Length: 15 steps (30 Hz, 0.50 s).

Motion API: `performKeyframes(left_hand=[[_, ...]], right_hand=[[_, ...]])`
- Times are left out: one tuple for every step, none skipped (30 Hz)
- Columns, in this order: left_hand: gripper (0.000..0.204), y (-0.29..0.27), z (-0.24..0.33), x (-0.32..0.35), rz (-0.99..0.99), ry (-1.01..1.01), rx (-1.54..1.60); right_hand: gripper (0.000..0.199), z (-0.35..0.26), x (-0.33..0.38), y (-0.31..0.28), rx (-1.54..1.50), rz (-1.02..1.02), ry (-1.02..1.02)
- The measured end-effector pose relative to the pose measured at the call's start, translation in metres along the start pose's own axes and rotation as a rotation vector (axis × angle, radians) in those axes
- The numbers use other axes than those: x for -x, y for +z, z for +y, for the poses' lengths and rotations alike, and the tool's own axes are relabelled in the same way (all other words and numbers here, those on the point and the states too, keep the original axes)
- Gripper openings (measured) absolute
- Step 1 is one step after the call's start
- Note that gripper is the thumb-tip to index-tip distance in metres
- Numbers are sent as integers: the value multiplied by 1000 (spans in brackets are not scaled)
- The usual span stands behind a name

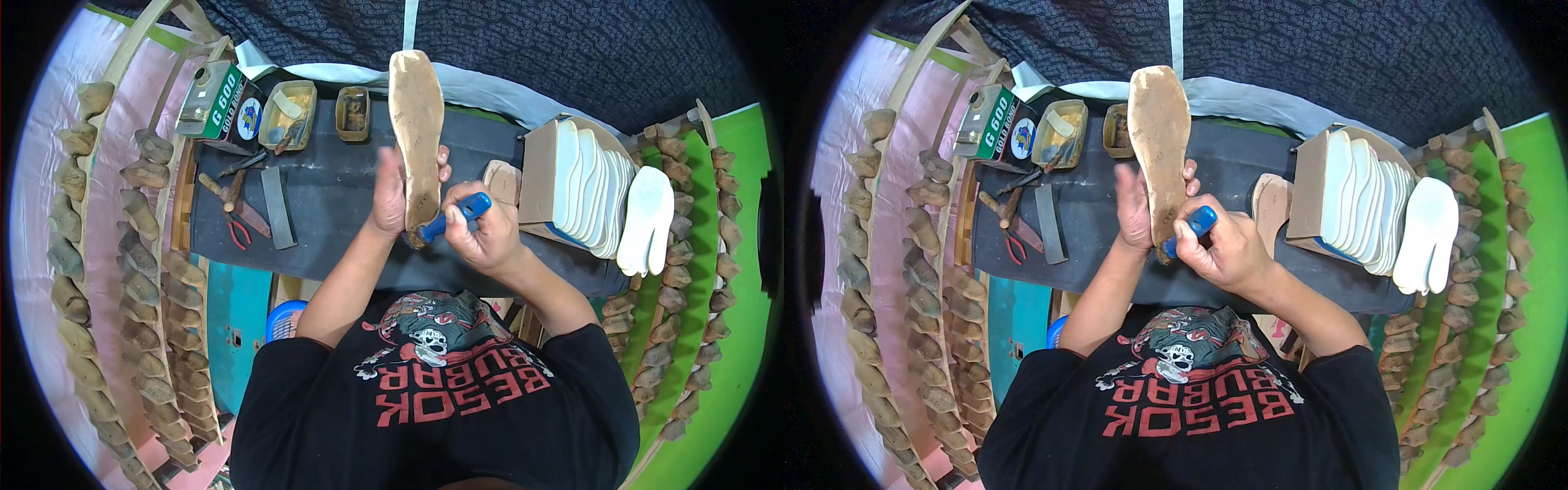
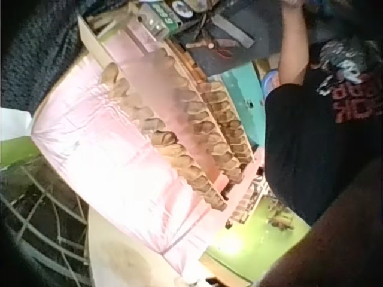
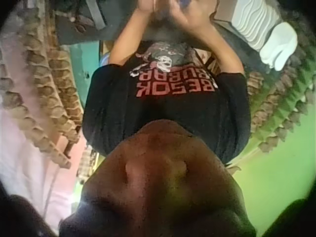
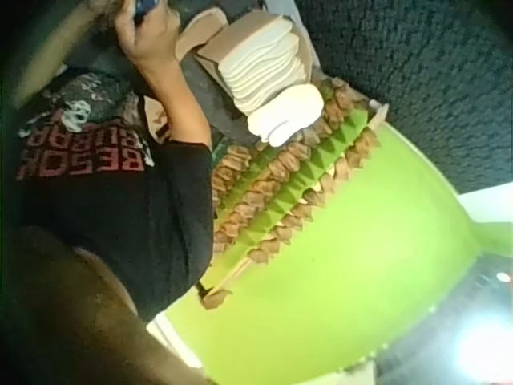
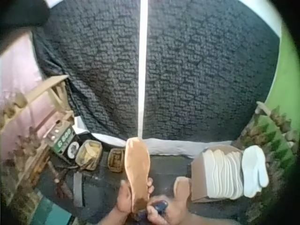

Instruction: Applying glue to shoe insoles using a brush at a workstation.

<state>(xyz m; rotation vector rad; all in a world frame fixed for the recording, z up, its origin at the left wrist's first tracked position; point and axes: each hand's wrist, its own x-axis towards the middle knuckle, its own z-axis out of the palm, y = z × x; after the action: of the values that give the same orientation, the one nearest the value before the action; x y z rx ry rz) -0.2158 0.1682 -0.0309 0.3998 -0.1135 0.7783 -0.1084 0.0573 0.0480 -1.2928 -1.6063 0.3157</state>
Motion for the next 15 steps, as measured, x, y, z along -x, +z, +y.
performKeyframes(left_hand=[[73, -10, 0, 0, 66, -27, -99], [70, -13, 1, -1, 132, -55, -198], [65, -15, 2, 0, 141, -92, -134], [65, -17, 3, 2, 142, -93, -133], [66, -19, 3, 3, 146, -128, -88], [66, -22, 4, 4, 149, -163, -43], [67, -31, 3, 6, 169, -181, 9], [67, -35, 1, 9, 168, -186, 11], [67, -37, 0, 11, 188, -205, 44], [67, -38, -1, 13, 207, -224, 78], [66, -37, 1, 13, 136, -235, 187], [66, -38, -1, 13, 134, -238, 186], [65, -38, -3, 13, 157, -239, 214], [64, -40, -4, 14, 182, -234, 242], [64, -41, -4, 13, 182, -233, 243]], right_hand=[[9, -1, 0, 0, -1, -1, -2], [9, -2, 2, -1, -25, -60, 19], [8, -3, 3, -2, -50, -119, 40], [8, -1, 3, -6, -50, -120, 41], [8, 0, 4, -13, -41, -96, -45], [8, 2, 4, -20, -32, -72, -131], [8, 7, 0, -28, 50, -6, -194], [8, 17, 6, -36, 5, 17, -72], [9, 24, 4, -40, -5, 70, -11], [9, 30, 0, -43, -14, 123, 49], [10, 35, -4, -41, 40, 112, -9], [10, 33, -4, -39, 42, 115, -9], [11, 26, -3, -37, 122, 69, -121], [12, 21, -1, -35, 198, 17, -235], [13, 18, 9, -32, 259, 3, -245]])
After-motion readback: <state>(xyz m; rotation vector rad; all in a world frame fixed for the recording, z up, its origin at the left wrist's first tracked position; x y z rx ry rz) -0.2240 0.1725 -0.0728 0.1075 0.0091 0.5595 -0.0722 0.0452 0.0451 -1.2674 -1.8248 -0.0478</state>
